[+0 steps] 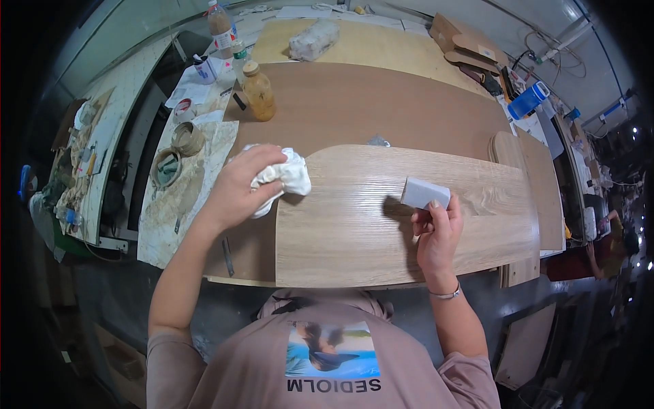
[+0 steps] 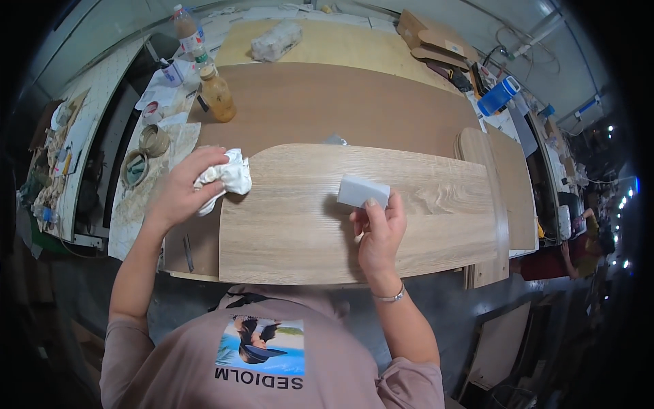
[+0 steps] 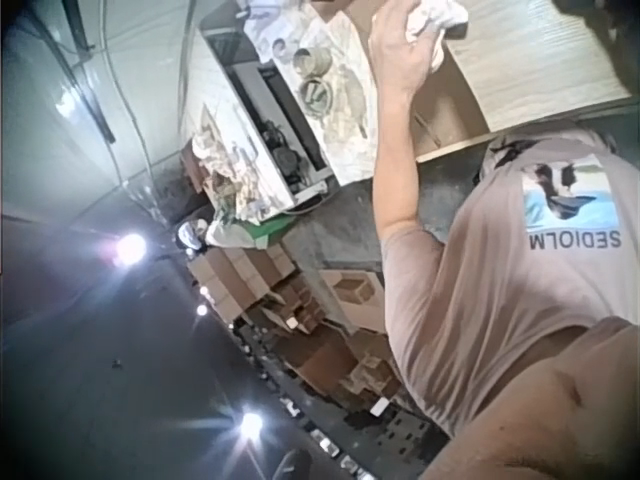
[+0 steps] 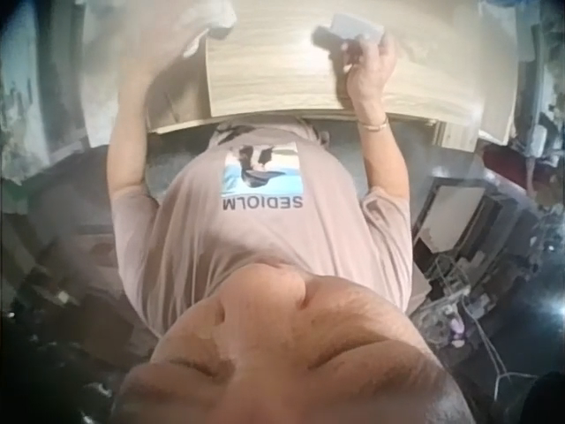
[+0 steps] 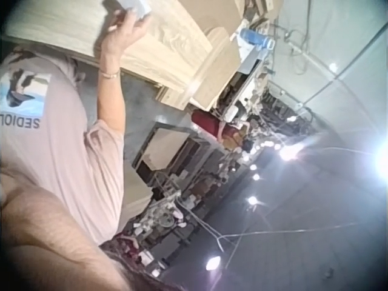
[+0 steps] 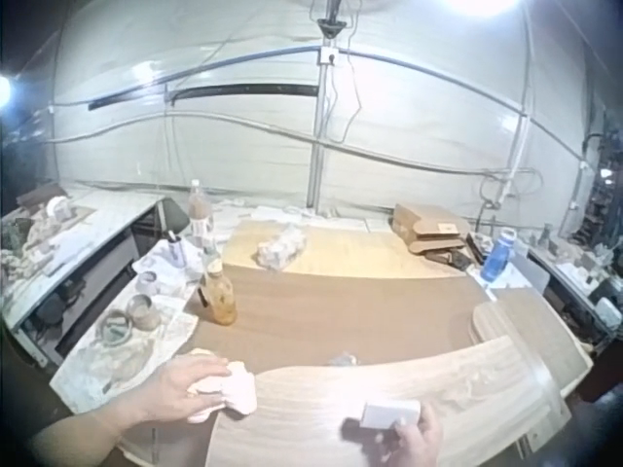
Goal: The person sands the edges and surface of a wooden board with a sanding block and wipes it with a cloth.
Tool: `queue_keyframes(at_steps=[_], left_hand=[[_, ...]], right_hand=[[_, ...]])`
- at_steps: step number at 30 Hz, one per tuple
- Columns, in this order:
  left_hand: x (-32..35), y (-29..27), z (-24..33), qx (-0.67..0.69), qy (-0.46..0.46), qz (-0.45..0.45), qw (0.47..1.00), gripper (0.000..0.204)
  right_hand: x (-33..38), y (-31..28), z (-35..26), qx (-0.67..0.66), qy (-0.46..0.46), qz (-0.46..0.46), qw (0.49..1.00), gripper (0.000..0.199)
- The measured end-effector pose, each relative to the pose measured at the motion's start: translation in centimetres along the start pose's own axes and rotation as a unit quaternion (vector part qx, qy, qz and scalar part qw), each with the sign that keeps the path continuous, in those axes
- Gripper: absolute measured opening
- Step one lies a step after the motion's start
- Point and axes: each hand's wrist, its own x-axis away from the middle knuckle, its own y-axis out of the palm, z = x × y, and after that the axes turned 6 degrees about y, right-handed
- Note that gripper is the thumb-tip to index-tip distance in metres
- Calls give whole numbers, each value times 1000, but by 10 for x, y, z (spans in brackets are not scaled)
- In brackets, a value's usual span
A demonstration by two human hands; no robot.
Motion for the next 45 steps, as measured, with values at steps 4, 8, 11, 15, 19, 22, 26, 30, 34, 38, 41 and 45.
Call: queue_keyframes(at_steps=[4,8,11,15,19,22,26,30,34,38,41,45], left_hand=[[2,-23,-9,375,-233,63,895,23],[16,-37,-77,306,-154,-8,939,26],[6,-29,-57,272,-264,69,923,24],[8,-29,-56,290,-285,91,909,26],[14,6,26,208,-55,26,976,18],[28,26,11,87,24,-14,996,25],[41,6,-45,44,-118,128,984,31],[35,8,27,236,-146,124,953,41],[44,31,20,58,-57,32,996,32],[31,21,2,111,-165,131,971,25],[28,23,28,93,-121,68,986,23],[61,31,25,93,-88,54,990,22]], right_hand=[[-2,3,-1,15,-3,-19,1000,22],[1,5,-1,24,10,-8,1000,23],[7,-1,-2,26,19,0,999,24],[-5,3,-3,20,3,-14,1000,24],[2,0,-2,17,8,-1,1000,24],[-1,1,-2,16,5,-9,1000,24],[4,4,-4,15,11,-15,1000,23],[3,-1,0,21,10,-11,1000,22],[0,0,-3,20,11,-29,999,20],[2,4,-5,50,12,-26,998,18],[4,18,-17,15,64,-34,997,16],[-15,46,-14,53,62,-126,989,18]])
